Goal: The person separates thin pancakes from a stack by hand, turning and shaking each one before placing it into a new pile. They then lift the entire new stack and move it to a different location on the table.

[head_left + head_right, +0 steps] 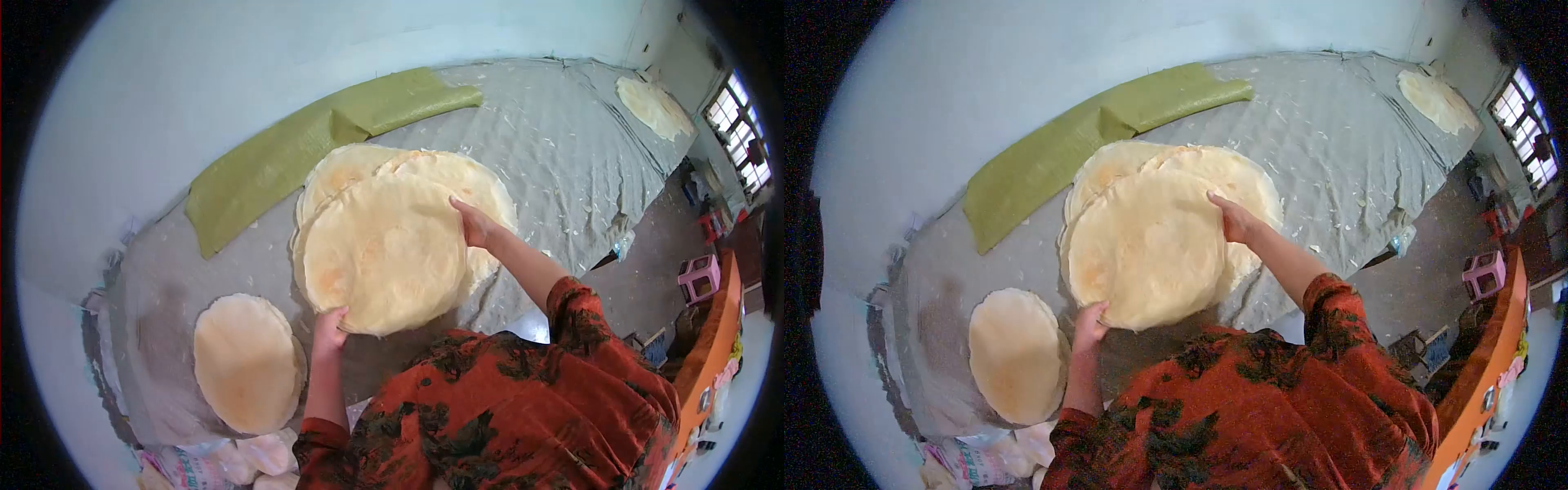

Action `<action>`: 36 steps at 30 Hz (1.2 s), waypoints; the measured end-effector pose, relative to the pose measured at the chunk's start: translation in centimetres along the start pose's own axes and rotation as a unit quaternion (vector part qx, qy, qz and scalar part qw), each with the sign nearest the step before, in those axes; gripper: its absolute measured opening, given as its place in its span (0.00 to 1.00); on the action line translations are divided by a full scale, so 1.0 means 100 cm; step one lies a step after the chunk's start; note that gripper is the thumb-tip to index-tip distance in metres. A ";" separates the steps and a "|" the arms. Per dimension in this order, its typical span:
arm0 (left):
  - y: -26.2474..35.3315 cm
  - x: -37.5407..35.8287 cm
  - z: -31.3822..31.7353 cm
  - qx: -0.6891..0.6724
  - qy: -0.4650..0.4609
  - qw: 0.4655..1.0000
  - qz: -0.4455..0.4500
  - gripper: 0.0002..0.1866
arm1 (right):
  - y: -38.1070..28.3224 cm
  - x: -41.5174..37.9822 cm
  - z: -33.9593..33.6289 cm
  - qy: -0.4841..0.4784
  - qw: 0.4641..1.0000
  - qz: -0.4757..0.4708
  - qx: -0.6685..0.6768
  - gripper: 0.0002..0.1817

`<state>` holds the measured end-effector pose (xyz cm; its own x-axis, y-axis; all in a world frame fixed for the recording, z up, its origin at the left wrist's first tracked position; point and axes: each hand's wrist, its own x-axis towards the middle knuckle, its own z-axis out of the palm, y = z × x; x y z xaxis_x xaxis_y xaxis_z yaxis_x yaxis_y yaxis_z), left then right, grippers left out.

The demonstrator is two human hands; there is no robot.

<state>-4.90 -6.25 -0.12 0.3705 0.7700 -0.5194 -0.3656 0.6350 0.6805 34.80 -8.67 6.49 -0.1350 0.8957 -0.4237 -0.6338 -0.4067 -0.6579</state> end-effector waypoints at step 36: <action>0.060 0.024 0.068 0.137 -0.091 0.981 0.101 0.28 | -0.019 -0.037 -0.004 0.169 0.977 -0.077 -0.101 0.27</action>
<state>-0.41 -0.96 6.23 0.4689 0.8390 -0.2760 -0.2136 0.4110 0.8863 36.79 -11.23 9.07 0.2304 0.8522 -0.4697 -0.4593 -0.3303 -0.8246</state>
